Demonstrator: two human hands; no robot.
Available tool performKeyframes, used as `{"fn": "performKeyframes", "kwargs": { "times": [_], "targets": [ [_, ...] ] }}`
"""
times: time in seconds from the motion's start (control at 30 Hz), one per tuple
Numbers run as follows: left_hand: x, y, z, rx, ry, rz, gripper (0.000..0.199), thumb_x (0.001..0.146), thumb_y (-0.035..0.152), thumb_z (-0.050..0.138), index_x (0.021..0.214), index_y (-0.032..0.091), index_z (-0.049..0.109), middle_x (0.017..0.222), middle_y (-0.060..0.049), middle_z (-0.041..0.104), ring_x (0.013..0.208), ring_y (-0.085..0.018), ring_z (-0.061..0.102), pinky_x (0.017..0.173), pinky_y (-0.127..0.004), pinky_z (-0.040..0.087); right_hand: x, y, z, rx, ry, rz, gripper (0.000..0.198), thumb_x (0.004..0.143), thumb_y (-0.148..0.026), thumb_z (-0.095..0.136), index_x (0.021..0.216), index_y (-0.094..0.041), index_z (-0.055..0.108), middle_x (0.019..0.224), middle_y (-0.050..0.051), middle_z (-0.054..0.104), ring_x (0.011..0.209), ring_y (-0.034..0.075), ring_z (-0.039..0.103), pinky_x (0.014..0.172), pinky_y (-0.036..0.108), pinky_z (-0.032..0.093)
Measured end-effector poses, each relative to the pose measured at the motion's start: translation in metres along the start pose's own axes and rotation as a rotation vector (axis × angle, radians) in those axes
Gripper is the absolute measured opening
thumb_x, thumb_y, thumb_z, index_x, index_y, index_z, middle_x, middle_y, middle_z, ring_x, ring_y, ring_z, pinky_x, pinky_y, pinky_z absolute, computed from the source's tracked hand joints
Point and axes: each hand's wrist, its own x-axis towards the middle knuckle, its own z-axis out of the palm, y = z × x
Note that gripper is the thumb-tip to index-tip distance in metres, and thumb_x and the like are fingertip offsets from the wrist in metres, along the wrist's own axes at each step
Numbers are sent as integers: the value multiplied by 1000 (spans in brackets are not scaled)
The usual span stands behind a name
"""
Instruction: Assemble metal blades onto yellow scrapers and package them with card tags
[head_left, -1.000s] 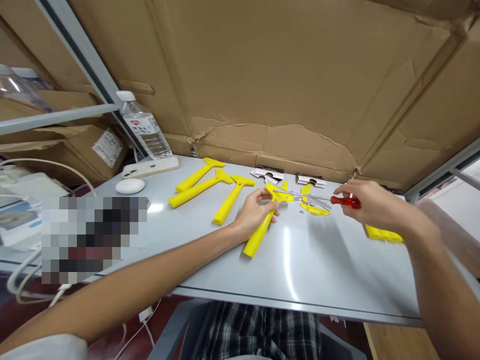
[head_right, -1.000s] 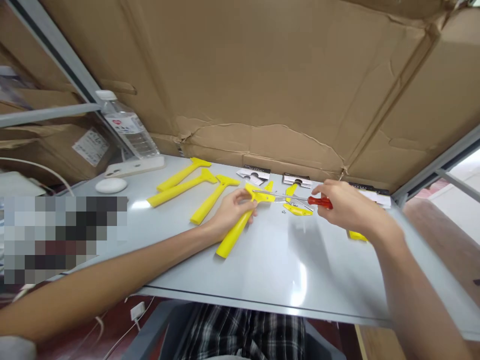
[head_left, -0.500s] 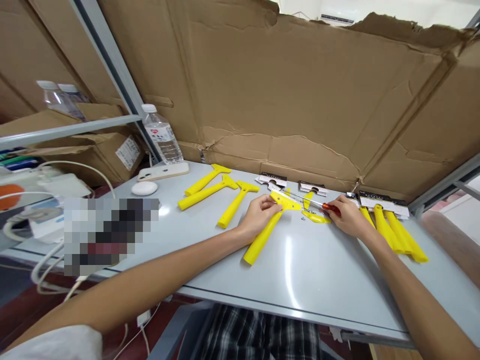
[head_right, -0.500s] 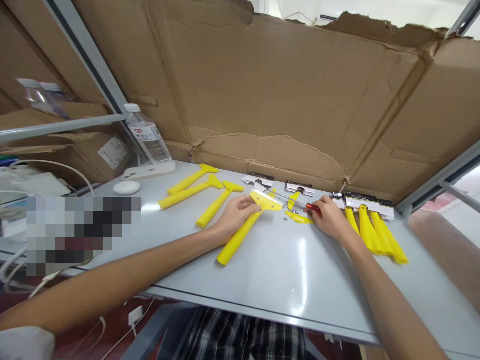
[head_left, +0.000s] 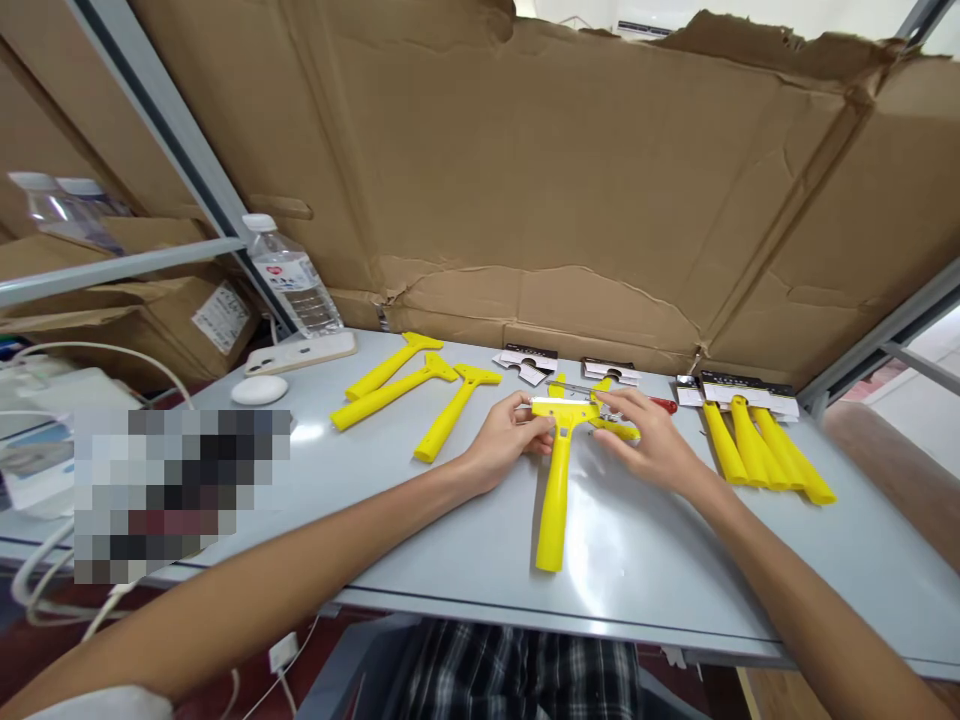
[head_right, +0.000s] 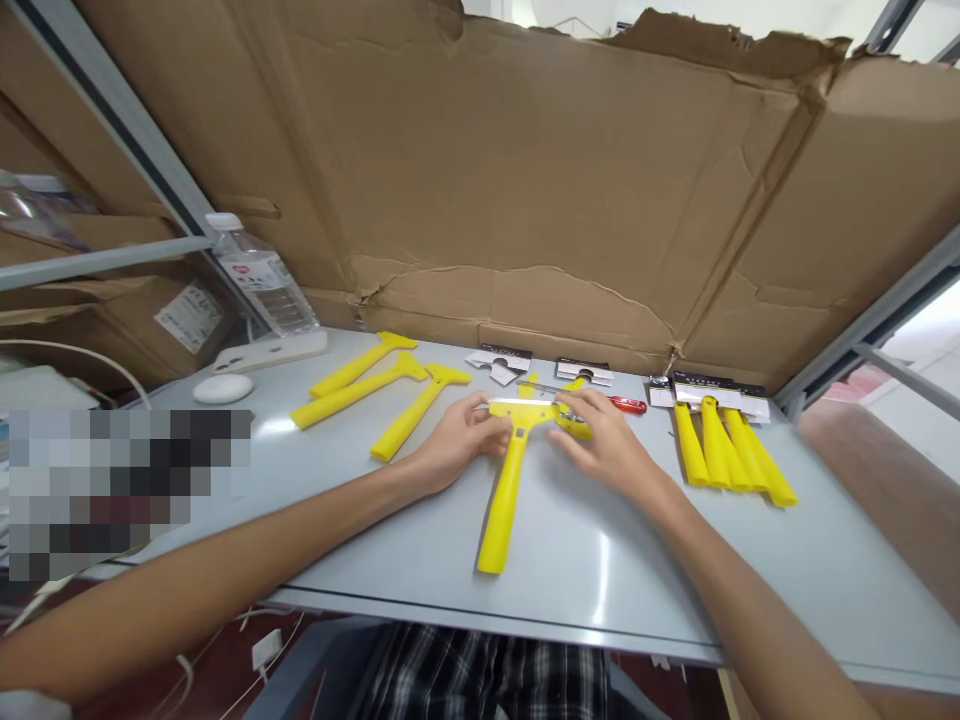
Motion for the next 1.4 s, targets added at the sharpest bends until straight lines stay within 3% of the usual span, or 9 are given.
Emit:
{"fn": "performKeyframes", "kwargs": {
  "times": [0.2, 0.4, 0.53, 0.7, 0.8, 0.97, 1.1, 1.23, 1.4],
  "targets": [
    [-2, 1, 1, 87, -90, -48, 55, 72, 28, 86, 117, 17, 56, 79, -1, 72, 65, -15, 71, 67, -29, 60, -2, 3, 17, 61, -62, -4, 44, 97, -45, 57, 135, -25, 64, 131, 12, 61, 120, 22, 62, 106, 44, 56],
    [3, 2, -10, 396, -219, -43, 53, 78, 39, 82, 121, 13, 63, 72, -1, 68, 56, -13, 61, 57, -28, 49, -6, 15, 21, -32, -152, -26, 40, 97, -48, 58, 125, -21, 70, 127, 12, 62, 120, 22, 58, 108, 45, 52],
    [4, 5, -17, 849, -201, 188, 40, 87, 41, 73, 119, 17, 73, 79, -3, 69, 74, -19, 64, 71, -33, 52, -7, 14, 20, -129, -180, -37, 40, 95, -48, 62, 123, -22, 73, 123, 12, 63, 118, 23, 57, 108, 45, 49],
    [8, 1, -24, 1157, -180, 483, 33, 90, 35, 71, 117, 17, 73, 121, -12, 72, 118, -31, 62, 106, -47, 48, -9, 16, 24, -193, -160, -27, 43, 96, -46, 61, 131, -23, 70, 125, 13, 62, 118, 23, 56, 107, 46, 48],
    [9, -1, -26, 1176, -158, 497, 37, 90, 31, 70, 123, 15, 69, 126, -13, 70, 120, -30, 63, 107, -46, 49, -9, 18, 25, -191, -111, -26, 42, 98, -44, 57, 134, -24, 67, 131, 11, 61, 121, 23, 55, 109, 46, 48],
    [7, 3, -24, 1148, -141, 440, 31, 91, 28, 65, 119, 15, 68, 115, -10, 73, 87, -22, 69, 86, -39, 55, -4, 29, 17, -135, 15, -1, 35, 100, -42, 53, 122, -23, 72, 126, 9, 64, 118, 19, 58, 108, 40, 49],
    [10, 6, -27, 1113, -121, 389, 32, 90, 25, 62, 120, 17, 68, 106, -6, 74, 74, -17, 65, 77, -35, 53, 10, 54, 3, -202, 96, 125, 38, 99, -40, 50, 119, -20, 75, 123, 11, 64, 116, 20, 58, 108, 39, 47],
    [14, 6, -30, 1072, -89, 393, 28, 90, 24, 61, 115, 17, 69, 101, -4, 75, 68, -15, 63, 75, -33, 52, 33, 81, -3, -370, 21, 304, 44, 97, -41, 51, 132, -22, 70, 131, 12, 61, 120, 22, 56, 109, 36, 45],
    [18, 6, -33, 1010, 25, 439, 18, 89, 22, 60, 103, 18, 71, 91, -2, 76, 64, -14, 62, 72, -32, 51, 62, 95, -1, -419, -33, 350, 45, 95, -40, 53, 134, -23, 69, 123, 12, 66, 109, 20, 60, 97, 30, 45]
  ]
}}
